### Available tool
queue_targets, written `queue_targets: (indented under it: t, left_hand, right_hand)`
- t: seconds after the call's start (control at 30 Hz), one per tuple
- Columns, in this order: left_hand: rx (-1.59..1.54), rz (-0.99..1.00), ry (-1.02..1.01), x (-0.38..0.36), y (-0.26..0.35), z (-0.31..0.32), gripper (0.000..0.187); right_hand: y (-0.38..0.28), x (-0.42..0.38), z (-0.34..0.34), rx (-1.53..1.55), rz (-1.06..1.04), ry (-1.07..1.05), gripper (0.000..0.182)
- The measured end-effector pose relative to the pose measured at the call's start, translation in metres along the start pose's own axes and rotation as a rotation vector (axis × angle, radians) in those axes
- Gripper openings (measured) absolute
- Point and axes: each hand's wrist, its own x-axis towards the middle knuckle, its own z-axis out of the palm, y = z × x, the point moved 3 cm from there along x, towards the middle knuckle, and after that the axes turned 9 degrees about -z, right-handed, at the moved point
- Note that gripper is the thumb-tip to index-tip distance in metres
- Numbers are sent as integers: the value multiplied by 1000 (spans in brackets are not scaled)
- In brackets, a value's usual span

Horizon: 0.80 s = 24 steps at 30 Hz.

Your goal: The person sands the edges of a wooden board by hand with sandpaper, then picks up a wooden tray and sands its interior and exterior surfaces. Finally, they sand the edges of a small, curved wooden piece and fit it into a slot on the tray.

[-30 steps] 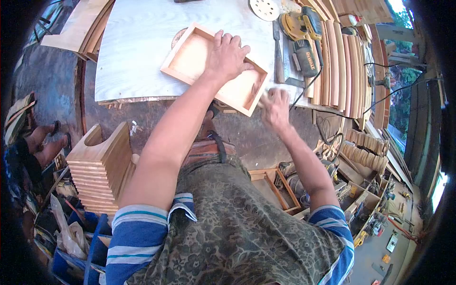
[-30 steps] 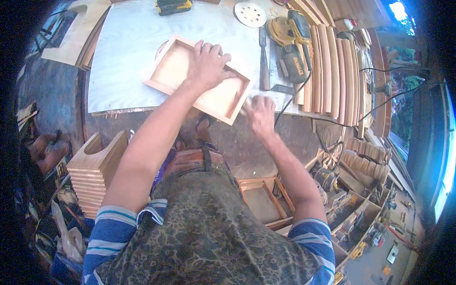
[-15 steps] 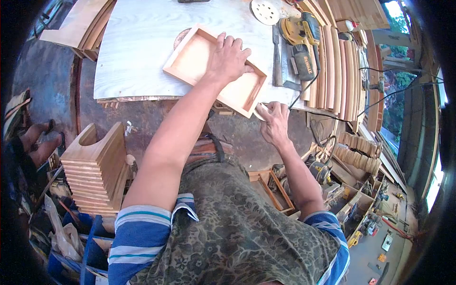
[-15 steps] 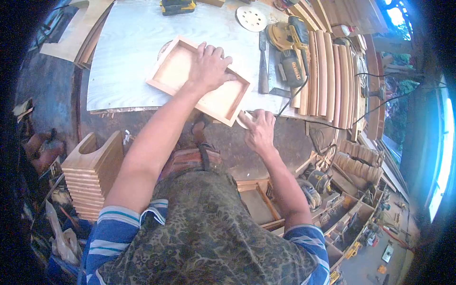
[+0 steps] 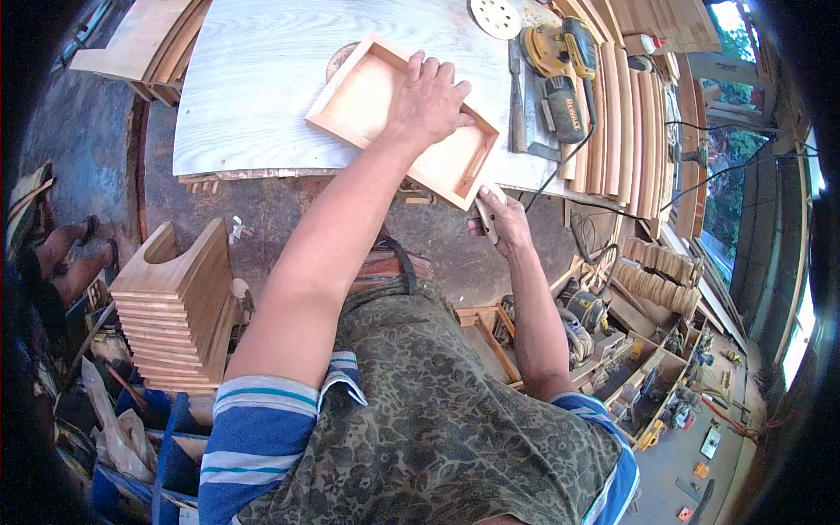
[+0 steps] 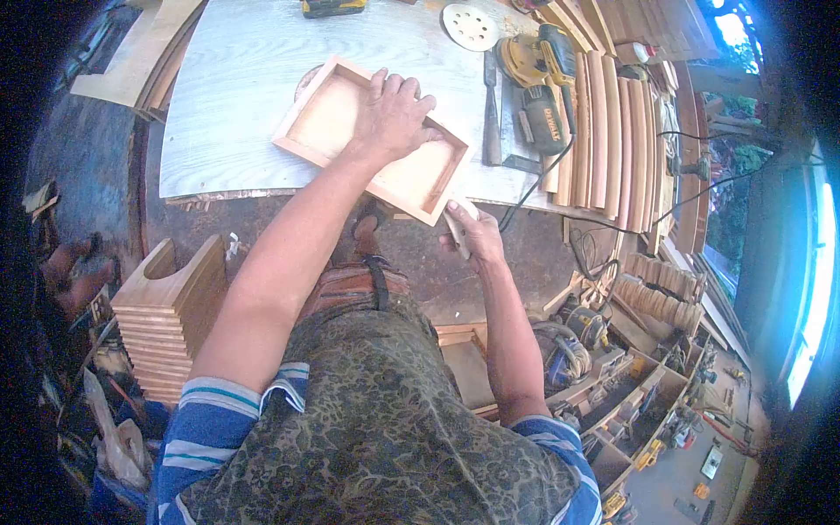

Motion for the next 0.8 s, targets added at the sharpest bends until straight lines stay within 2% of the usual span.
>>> queue_targets:
  t: [0.1, 0.2, 0.33, 0.4, 0.63, 0.8]
  left_hand:
    - [-7, -2, -2, 0, -2, 0, 53]
    - [-11, 0, -16, 0, 1, 1, 54]
    - [-16, -5, -42, 2, 0, -1, 55]
    - [-5, -3, -38, 1, 0, 0, 55]
    - [8, -5, -56, 2, 1, -1, 56]
    - [41, 18, -31, 8, 2, -1, 56]
  right_hand:
    - [-12, 1, 3, -170, -99, 87, 48]
    - [-23, 10, -2, -700, -434, 178, 51]
    - [-33, 7, 6, -633, -340, 158, 48]
    - [-33, 10, 5, -569, -198, 63, 47]
    - [-49, 25, 4, -756, -319, -116, 45]
    - [-47, 24, 0, -662, -281, -72, 48]
